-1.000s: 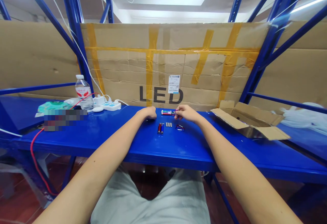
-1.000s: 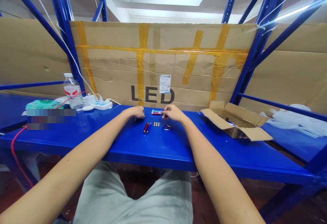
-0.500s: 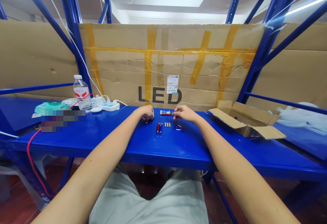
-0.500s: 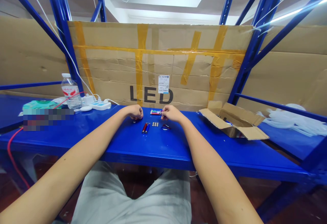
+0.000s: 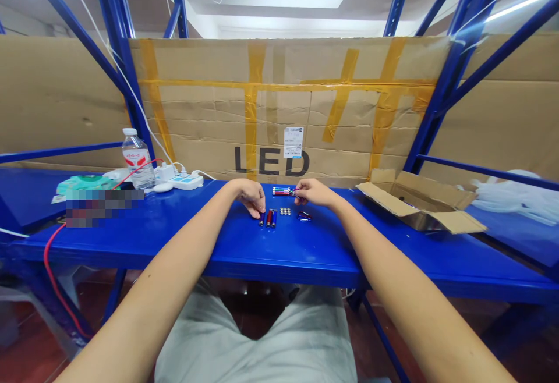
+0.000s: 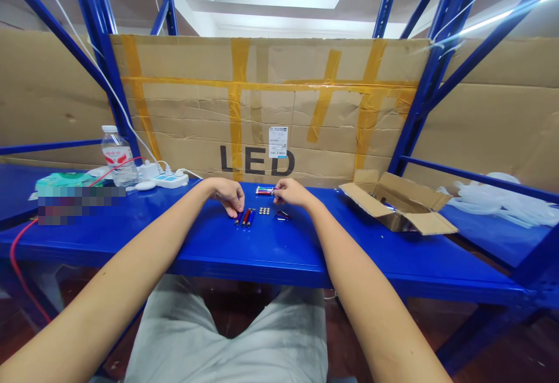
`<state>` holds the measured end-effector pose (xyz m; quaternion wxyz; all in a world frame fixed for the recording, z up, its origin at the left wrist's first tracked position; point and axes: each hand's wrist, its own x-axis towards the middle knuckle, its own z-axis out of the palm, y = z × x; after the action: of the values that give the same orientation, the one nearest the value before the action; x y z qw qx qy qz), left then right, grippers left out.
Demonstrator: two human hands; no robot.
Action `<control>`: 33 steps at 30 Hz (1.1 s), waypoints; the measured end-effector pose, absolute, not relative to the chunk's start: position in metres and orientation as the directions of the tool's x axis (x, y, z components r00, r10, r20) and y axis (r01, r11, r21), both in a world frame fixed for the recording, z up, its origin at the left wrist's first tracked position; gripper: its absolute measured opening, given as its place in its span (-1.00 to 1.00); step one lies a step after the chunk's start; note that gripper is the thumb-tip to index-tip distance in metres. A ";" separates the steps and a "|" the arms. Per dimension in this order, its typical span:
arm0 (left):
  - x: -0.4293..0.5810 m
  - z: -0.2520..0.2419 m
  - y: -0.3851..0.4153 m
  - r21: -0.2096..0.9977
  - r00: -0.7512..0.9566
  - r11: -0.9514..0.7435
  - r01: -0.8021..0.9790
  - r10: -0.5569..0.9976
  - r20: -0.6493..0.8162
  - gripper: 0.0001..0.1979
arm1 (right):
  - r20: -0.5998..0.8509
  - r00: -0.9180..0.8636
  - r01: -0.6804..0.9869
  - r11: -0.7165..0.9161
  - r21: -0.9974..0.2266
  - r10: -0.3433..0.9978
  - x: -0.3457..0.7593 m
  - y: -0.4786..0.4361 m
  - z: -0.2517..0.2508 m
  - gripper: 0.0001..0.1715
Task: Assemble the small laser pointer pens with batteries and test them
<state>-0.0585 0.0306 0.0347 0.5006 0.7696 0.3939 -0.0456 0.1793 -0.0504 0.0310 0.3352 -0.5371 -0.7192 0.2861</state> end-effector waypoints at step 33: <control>-0.007 0.031 -0.002 0.705 0.682 -0.678 0.208 0.617 0.392 -0.77 | 0.157 -0.309 0.296 0.252 -0.922 0.938 0.176 -0.049 0.027 -0.87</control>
<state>-0.0066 -0.0022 0.0306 0.3215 0.8590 0.2402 0.3180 0.1763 -0.0489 0.0270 0.3834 -0.4457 -0.6920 0.4189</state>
